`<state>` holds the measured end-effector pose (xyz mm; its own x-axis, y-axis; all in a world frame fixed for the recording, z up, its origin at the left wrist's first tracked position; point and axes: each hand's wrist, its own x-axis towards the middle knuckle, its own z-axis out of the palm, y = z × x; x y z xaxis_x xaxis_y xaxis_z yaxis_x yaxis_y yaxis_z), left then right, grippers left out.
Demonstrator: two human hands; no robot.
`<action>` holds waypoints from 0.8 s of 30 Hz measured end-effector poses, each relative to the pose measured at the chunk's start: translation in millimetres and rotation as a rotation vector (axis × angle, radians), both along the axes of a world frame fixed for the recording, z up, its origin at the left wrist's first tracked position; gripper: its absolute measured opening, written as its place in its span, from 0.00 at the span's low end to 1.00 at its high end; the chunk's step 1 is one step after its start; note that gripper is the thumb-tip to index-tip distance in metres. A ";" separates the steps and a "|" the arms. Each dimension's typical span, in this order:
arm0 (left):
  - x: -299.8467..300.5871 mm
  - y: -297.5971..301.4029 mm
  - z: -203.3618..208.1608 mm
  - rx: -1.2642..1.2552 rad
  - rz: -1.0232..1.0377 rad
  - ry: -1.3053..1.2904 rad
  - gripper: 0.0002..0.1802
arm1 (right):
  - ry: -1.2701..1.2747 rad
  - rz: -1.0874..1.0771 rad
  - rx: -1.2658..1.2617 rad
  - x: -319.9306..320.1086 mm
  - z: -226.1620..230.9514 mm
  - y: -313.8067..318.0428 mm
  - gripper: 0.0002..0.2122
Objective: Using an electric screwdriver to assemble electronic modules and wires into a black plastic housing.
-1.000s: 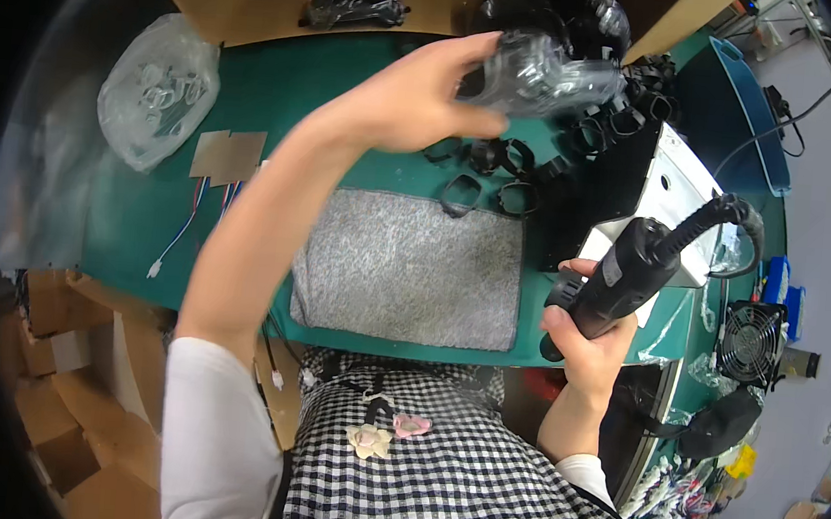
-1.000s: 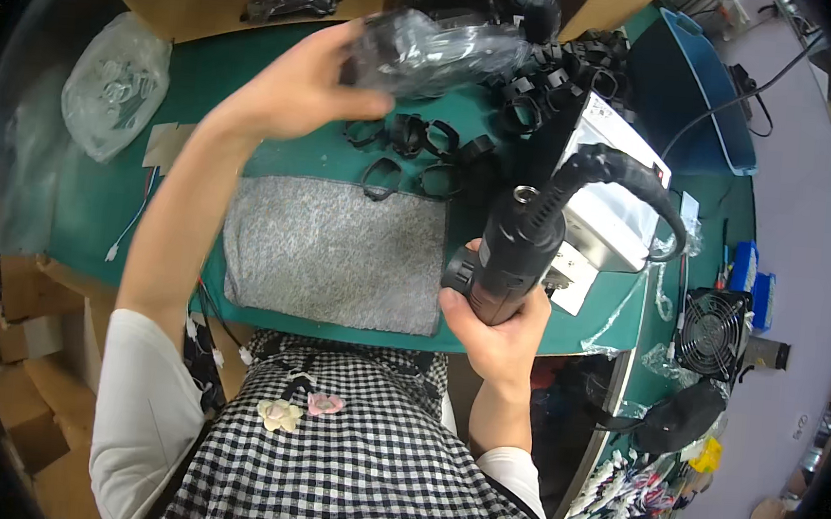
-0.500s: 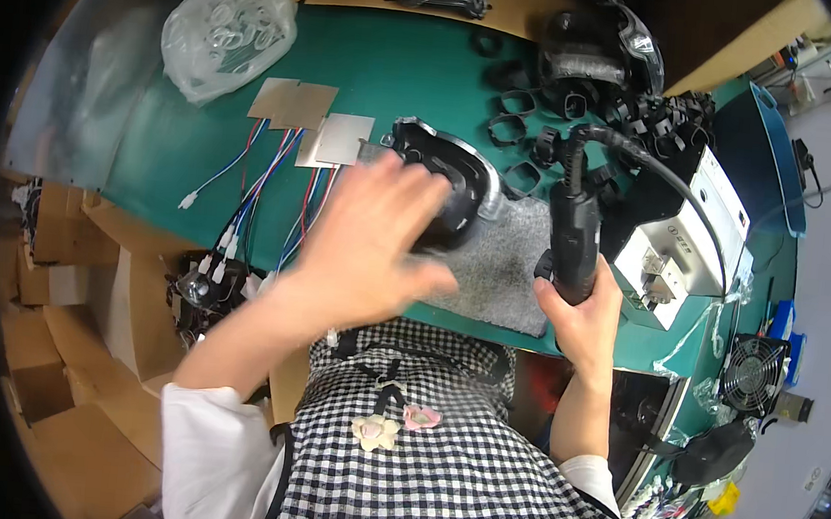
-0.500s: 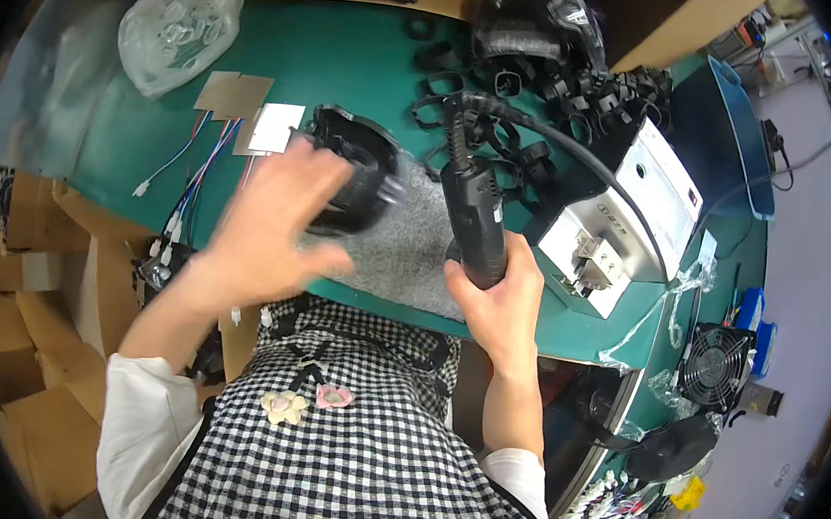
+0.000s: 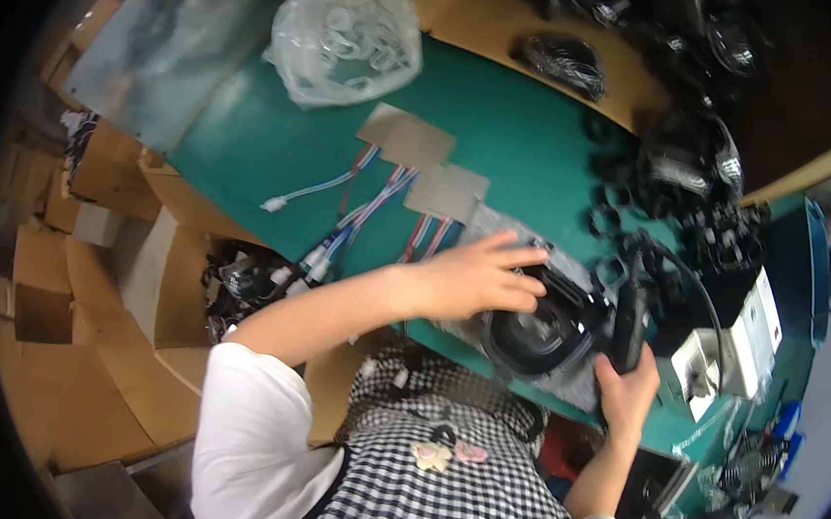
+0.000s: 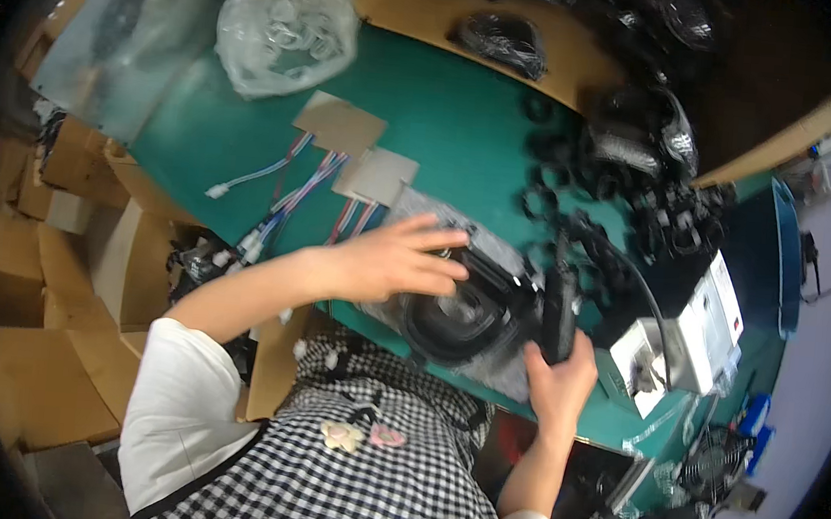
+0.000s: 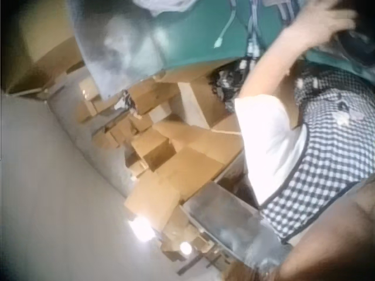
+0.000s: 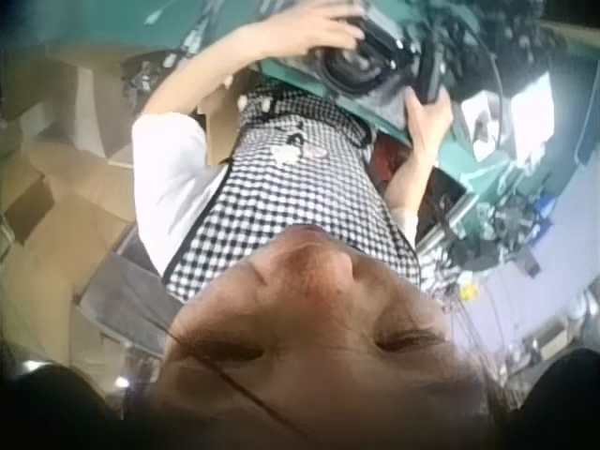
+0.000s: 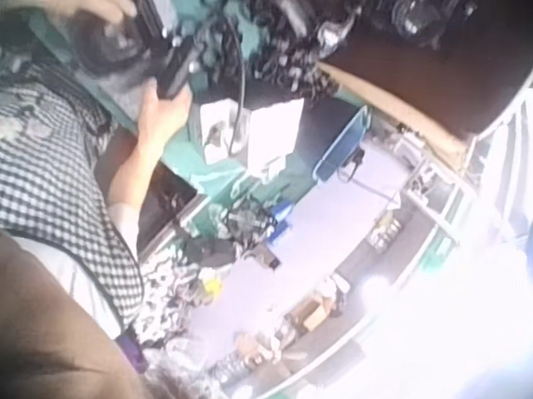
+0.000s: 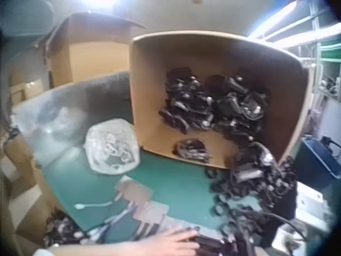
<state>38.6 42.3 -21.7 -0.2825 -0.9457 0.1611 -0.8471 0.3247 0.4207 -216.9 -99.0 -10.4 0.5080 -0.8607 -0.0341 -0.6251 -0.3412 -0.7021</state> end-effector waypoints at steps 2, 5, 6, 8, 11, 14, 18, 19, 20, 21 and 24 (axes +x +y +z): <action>1.0 -0.3 10.3 0.045 -0.022 0.080 0.29 | -0.031 -0.029 0.062 -0.4 2.9 0.5 0.14; 43.2 -14.5 27.8 -0.100 0.027 0.246 0.25 | -0.051 -0.042 0.027 -3.3 -0.2 0.3 0.13; 78.5 -22.7 36.7 -0.121 0.270 0.343 0.21 | -0.020 -0.070 0.035 -3.3 1.1 1.1 0.13; 157.8 -27.9 51.2 -0.116 0.938 0.360 0.13 | 0.009 -0.085 0.049 -2.7 5.4 3.5 0.14; 278.4 -5.7 0.8 -0.244 1.516 0.024 0.09 | 0.005 -0.077 0.099 -0.3 10.7 3.8 0.14; 291.9 -13.5 -15.7 -0.056 1.487 -0.111 0.14 | 0.058 -0.086 0.123 -2.3 13.6 5.3 0.14; 290.4 -8.3 -7.9 -0.137 1.468 0.072 0.16 | 0.029 -0.082 0.114 -3.5 10.0 5.9 0.15; 286.9 -1.3 -0.7 -0.268 1.386 0.479 0.17 | -0.013 -0.083 0.141 -1.3 9.2 5.6 0.15; 263.7 1.1 20.1 -0.376 1.273 0.885 0.18 | -0.038 -0.067 0.136 -2.8 5.0 4.6 0.15; 228.4 -1.1 45.3 -0.362 1.138 0.977 0.19 | -0.059 -0.054 0.128 -2.6 2.8 2.4 0.15; 136.2 5.8 72.8 -0.223 0.903 1.140 0.17 | -0.092 -0.117 0.199 1.5 8.8 2.6 0.15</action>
<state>174.8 48.1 51.0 0.7544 -0.6545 0.0494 -0.0454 0.0232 0.9987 -215.4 -96.4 -1.7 0.4142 -0.8948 -0.1665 -0.5823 -0.1199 -0.8041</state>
